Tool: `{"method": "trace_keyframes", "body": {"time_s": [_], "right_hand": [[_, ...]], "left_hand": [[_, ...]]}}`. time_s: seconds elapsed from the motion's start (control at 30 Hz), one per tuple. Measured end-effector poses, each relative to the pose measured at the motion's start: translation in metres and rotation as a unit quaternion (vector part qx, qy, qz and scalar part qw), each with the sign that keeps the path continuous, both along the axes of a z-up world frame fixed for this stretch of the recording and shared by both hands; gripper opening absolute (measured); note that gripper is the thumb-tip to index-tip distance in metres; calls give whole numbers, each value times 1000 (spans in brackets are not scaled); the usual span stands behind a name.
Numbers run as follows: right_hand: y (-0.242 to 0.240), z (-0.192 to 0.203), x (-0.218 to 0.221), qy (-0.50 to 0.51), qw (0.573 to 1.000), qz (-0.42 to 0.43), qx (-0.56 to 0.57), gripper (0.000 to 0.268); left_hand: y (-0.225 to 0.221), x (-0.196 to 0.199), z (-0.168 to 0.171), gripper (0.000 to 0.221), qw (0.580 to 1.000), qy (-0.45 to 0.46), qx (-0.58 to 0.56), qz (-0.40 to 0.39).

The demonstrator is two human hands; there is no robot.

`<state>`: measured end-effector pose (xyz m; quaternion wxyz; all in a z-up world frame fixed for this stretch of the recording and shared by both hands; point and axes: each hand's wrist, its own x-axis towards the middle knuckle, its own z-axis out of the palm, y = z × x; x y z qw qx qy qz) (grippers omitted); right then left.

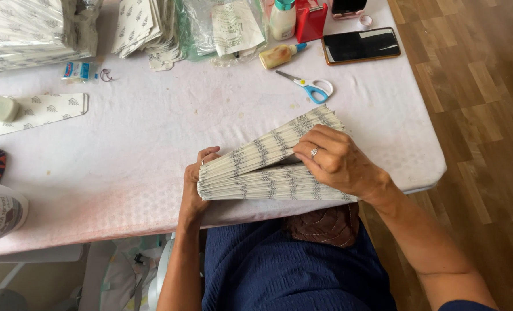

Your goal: Counting and stacking printed paper bags on a work table in a factory setting.

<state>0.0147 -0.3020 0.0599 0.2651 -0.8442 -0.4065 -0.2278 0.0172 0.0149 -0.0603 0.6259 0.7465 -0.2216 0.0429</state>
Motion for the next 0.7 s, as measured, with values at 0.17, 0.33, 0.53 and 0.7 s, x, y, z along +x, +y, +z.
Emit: {"method": "trace_keyframes", "body": {"time_s": [0.17, 0.33, 0.53, 0.7], "right_hand": [[-14, 23, 0, 79, 997, -3, 13, 25], [-29, 51, 6, 165, 984, -17, 62, 37], [-8, 24, 41, 160, 987, 34, 4, 45], [-15, 23, 35, 273, 950, -2, -149, 99]], "left_hand": [[-1, -2, 6, 21, 1000, 18, -15, 4], [1, 0, -4, 23, 1000, 23, -9, 6], [0, 0, -2, 28, 1000, 5, -11, 0], [2, -3, 9, 33, 1000, 18, -20, 1]]}}
